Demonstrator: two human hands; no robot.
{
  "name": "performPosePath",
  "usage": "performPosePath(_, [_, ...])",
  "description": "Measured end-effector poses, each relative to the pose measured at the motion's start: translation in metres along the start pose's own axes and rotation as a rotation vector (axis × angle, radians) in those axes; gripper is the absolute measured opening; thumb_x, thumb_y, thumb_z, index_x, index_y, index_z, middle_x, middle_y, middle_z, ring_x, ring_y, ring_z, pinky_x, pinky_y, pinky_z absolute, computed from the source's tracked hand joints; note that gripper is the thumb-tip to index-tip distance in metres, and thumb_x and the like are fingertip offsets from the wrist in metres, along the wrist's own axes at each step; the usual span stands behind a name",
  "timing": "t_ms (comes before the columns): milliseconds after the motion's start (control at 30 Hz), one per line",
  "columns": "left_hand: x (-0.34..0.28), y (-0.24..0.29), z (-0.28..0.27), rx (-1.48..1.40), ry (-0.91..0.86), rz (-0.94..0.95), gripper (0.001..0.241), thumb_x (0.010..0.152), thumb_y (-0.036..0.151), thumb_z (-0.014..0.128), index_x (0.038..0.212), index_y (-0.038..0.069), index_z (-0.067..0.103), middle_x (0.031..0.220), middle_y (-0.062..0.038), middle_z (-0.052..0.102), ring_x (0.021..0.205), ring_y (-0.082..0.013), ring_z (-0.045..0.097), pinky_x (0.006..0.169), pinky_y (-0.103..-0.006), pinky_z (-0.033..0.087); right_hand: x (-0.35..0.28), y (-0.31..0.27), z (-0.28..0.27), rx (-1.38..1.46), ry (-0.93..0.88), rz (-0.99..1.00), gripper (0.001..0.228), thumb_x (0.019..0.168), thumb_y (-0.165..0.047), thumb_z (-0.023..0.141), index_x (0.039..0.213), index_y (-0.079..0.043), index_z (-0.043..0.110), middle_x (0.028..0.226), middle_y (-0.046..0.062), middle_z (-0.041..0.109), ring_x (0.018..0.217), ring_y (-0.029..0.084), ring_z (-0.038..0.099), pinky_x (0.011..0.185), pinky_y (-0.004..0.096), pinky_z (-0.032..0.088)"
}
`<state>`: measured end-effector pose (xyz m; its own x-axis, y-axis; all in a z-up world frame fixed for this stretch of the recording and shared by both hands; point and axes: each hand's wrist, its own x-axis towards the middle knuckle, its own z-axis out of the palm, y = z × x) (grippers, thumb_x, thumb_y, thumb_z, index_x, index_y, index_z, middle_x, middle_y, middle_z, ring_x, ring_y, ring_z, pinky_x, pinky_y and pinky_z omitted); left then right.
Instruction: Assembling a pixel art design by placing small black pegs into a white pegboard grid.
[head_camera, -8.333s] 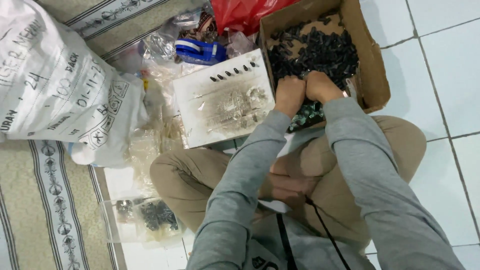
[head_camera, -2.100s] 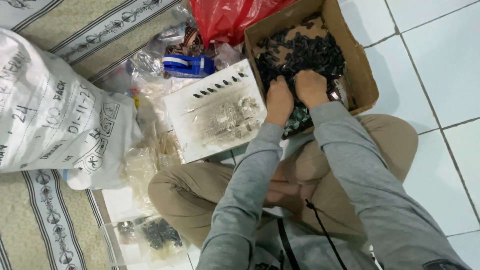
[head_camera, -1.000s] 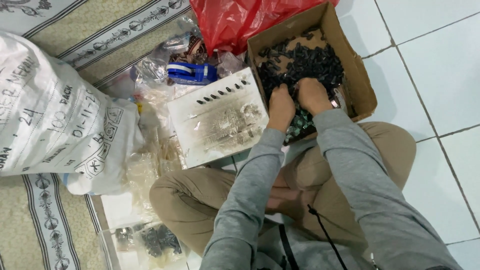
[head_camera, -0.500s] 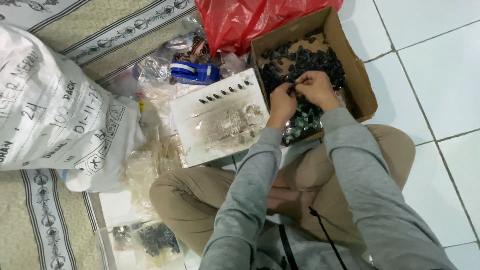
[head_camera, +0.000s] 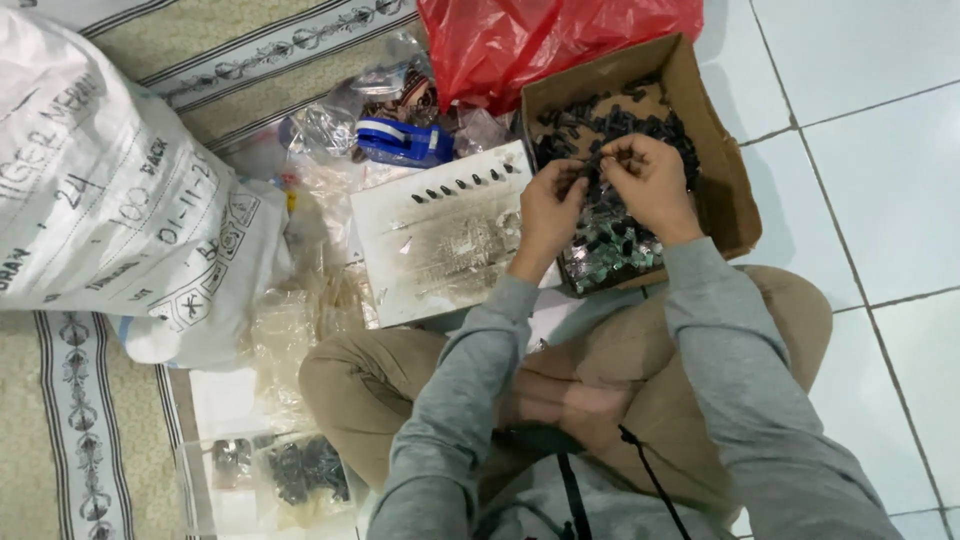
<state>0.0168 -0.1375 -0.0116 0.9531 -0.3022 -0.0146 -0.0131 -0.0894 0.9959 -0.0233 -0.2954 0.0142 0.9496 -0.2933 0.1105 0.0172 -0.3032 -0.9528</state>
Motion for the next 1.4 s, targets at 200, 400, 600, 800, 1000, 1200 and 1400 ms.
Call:
performPosePath(200, [-0.041,-0.003,-0.077,-0.199,-0.025,-0.004,0.021,0.098,0.003,0.068,0.119,0.003,0.072,0.099,-0.014,0.074,0.082,-0.0171,0.07,0.074,-0.0329,0.062,-0.031,-0.034,0.047,0.193,-0.059,-0.076,0.013,0.098,0.007,0.066,0.11,0.012,0.067,0.085,0.023,0.068,0.08,0.022,0.071,0.063,0.032,0.058])
performPosePath(400, [-0.071,0.004,-0.121,-0.362,0.082,-0.099,0.018,0.097,0.006,0.07,0.114,-0.001,0.07,0.09,-0.017,0.074,0.075,-0.0214,0.076,0.047,-0.023,0.058,-0.05,-0.074,0.102,0.297,-0.149,-0.069,0.012,0.096,0.008,0.068,0.108,0.008,0.069,0.076,0.014,0.065,0.076,0.014,0.065,0.065,0.028,0.056])
performPosePath(600, [-0.068,-0.006,-0.112,-0.428,0.155,-0.016,0.017,0.097,0.001,0.071,0.113,-0.003,0.074,0.101,-0.021,0.075,0.088,-0.0228,0.075,0.071,-0.0319,0.065,-0.048,-0.068,0.112,0.174,-0.127,-0.174,0.009,0.099,0.008,0.068,0.107,0.01,0.07,0.078,0.019,0.069,0.079,0.019,0.07,0.066,0.031,0.057])
performPosePath(800, [-0.068,-0.007,-0.109,-0.498,0.231,-0.009,0.016,0.098,0.0,0.069,0.113,-0.005,0.072,0.095,-0.021,0.074,0.086,-0.0207,0.073,0.072,-0.0306,0.067,-0.045,-0.065,0.113,0.073,-0.116,-0.281,0.008,0.097,0.012,0.068,0.102,0.01,0.073,0.078,0.022,0.069,0.072,0.029,0.072,0.06,0.036,0.056])
performPosePath(1000, [-0.067,0.005,-0.116,-0.391,0.216,0.01,0.013,0.096,-0.002,0.07,0.108,-0.003,0.076,0.091,-0.022,0.075,0.082,-0.0207,0.075,0.068,-0.0321,0.067,-0.046,-0.076,0.112,0.012,-0.132,-0.321,0.007,0.096,0.01,0.071,0.101,0.008,0.075,0.079,0.019,0.069,0.076,0.025,0.071,0.062,0.033,0.055])
performPosePath(1200, [-0.069,0.02,-0.116,-0.22,0.16,0.198,0.012,0.094,-0.001,0.074,0.106,0.001,0.078,0.094,-0.019,0.075,0.081,-0.0224,0.076,0.067,-0.034,0.065,-0.048,-0.07,0.105,0.06,-0.139,-0.22,0.011,0.095,0.013,0.068,0.102,0.009,0.075,0.082,0.021,0.071,0.077,0.024,0.071,0.06,0.033,0.056])
performPosePath(1400, [-0.062,0.006,-0.118,-0.333,0.146,0.096,0.012,0.096,0.006,0.074,0.108,0.003,0.078,0.096,-0.015,0.075,0.084,-0.0162,0.073,0.068,-0.0309,0.063,-0.049,-0.088,0.104,0.138,-0.171,-0.188,0.011,0.097,0.013,0.065,0.106,0.012,0.072,0.086,0.023,0.07,0.081,0.024,0.072,0.066,0.035,0.059])
